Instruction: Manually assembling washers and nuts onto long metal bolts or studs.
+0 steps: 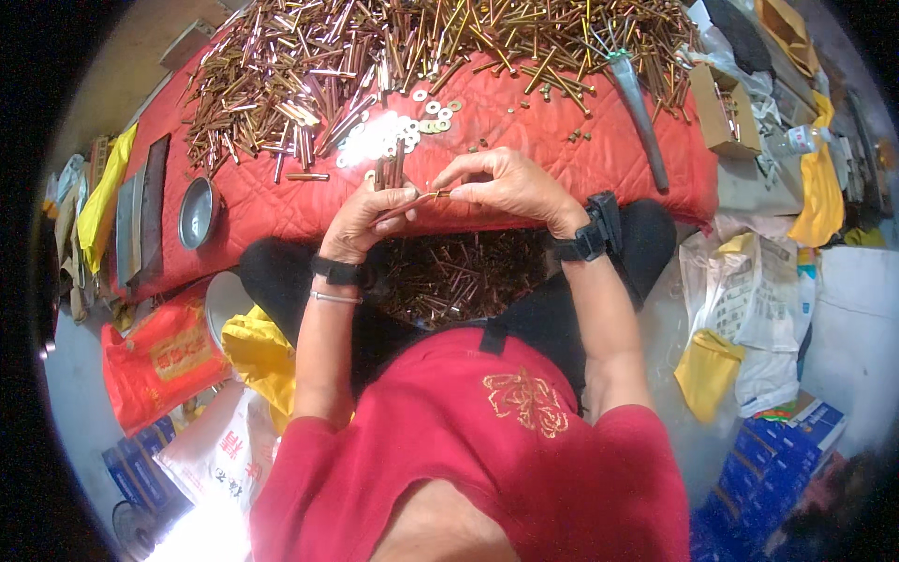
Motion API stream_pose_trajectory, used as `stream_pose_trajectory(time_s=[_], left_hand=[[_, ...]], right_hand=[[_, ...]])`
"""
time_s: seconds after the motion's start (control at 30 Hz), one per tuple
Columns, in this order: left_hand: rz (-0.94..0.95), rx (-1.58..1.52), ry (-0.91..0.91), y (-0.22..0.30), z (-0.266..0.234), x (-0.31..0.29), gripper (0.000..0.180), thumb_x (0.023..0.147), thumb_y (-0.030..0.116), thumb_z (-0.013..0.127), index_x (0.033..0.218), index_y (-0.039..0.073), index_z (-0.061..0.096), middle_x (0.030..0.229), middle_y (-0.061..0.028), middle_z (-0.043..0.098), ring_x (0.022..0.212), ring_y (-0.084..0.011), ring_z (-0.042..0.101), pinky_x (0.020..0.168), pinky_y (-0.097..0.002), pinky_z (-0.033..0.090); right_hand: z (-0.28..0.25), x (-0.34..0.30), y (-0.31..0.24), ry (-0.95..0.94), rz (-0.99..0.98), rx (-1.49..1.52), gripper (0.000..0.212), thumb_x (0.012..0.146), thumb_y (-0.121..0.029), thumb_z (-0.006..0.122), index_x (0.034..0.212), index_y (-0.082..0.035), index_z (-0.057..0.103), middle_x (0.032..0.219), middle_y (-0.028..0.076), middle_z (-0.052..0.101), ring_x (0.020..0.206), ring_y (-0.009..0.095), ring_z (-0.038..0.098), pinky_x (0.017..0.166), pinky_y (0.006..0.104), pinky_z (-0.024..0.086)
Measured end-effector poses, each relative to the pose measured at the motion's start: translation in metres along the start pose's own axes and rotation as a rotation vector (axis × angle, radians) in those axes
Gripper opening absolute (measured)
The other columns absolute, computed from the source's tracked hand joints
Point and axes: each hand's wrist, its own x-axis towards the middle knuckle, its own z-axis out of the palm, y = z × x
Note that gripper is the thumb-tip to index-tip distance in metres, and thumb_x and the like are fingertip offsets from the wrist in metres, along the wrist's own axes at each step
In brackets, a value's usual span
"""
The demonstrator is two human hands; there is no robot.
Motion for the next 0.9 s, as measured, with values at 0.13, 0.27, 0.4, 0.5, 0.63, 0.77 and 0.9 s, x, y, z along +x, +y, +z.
stream_pose_trajectory(time_s=[0.13, 0.27, 0.4, 0.5, 0.63, 0.77, 0.9], left_hand=[[-0.087, 0.181, 0.002, 0.001, 0.005, 0.001, 0.016, 0.08, 0.014, 0.069, 0.087, 0.002, 0.062, 0.065, -0.0046, 0.062, 0.041, -0.0036, 0.043, 0.037, -0.0163, 0.028], [-0.098, 0.117, -0.024, -0.003, 0.002, 0.006, 0.021, 0.082, 0.017, 0.067, 0.091, 0.0, 0.061, 0.072, -0.0068, 0.064, 0.043, -0.0066, 0.046, 0.037, -0.0162, 0.031], [-0.112, -0.376, -0.033, -0.017, -0.015, 0.009, 0.029, 0.091, 0.024, 0.059, 0.092, -0.005, 0.059, 0.078, -0.0171, 0.064, 0.042, -0.0125, 0.048, 0.037, -0.0173, 0.035], [0.019, -0.619, -0.135, -0.026, -0.015, 0.011, 0.04, 0.098, 0.032, 0.045, 0.093, -0.005, 0.058, 0.081, -0.0296, 0.059, 0.04, -0.0091, 0.043, 0.036, -0.0155, 0.034], [0.15, -1.223, -0.205, -0.041, -0.005, 0.015, 0.044, 0.098, 0.035, 0.045, 0.103, -0.009, 0.055, 0.092, -0.0315, 0.056, 0.053, -0.0128, 0.044, 0.044, -0.0195, 0.036], [0.417, -1.067, 0.089, -0.047, 0.008, 0.033, 0.027, 0.095, 0.024, 0.055, 0.107, -0.001, 0.055, 0.087, -0.0085, 0.055, 0.059, -0.0104, 0.041, 0.047, -0.0201, 0.035], [0.443, -0.885, 0.427, -0.046, -0.009, 0.05, 0.018, 0.093, 0.018, 0.057, 0.104, 0.003, 0.056, 0.082, -0.0011, 0.054, 0.062, -0.0077, 0.041, 0.05, -0.0184, 0.035]], right_hand=[[-0.003, -0.001, -0.002, -0.161, 0.119, 0.005, 0.021, 0.084, -0.011, 0.063, 0.104, -0.003, 0.067, 0.091, 0.001, 0.066, 0.09, 0.008, 0.058, 0.082, 0.0249, 0.046], [0.003, -0.001, 0.005, -0.106, 0.0, -0.021, 0.023, 0.084, -0.011, 0.064, 0.105, -0.003, 0.065, 0.093, 0.001, 0.065, 0.091, 0.007, 0.057, 0.083, 0.0247, 0.045], [0.015, -0.004, 0.02, -0.003, 0.023, 0.134, 0.02, 0.087, -0.012, 0.063, 0.105, -0.004, 0.064, 0.093, 0.0, 0.063, 0.089, 0.006, 0.056, 0.08, 0.0241, 0.046], [0.021, -0.005, 0.028, 0.066, 0.107, 0.311, 0.018, 0.089, -0.014, 0.062, 0.105, -0.006, 0.064, 0.087, -0.002, 0.062, 0.078, 0.003, 0.056, 0.067, 0.0195, 0.046], [0.025, 0.001, 0.029, 0.175, 0.157, 0.515, 0.019, 0.089, -0.016, 0.063, 0.106, -0.007, 0.063, 0.077, -0.005, 0.06, 0.066, 0.0, 0.052, 0.054, 0.0146, 0.038], [0.045, 0.017, 0.032, 0.339, 0.129, 0.562, 0.017, 0.089, -0.015, 0.062, 0.103, -0.005, 0.064, 0.069, -0.005, 0.057, 0.061, 0.001, 0.05, 0.053, 0.0159, 0.037], [0.067, 0.045, 0.027, 0.74, -0.064, 0.219, 0.016, 0.087, -0.014, 0.061, 0.098, -0.003, 0.063, 0.081, 0.004, 0.057, 0.076, 0.014, 0.054, 0.067, 0.0254, 0.043]])
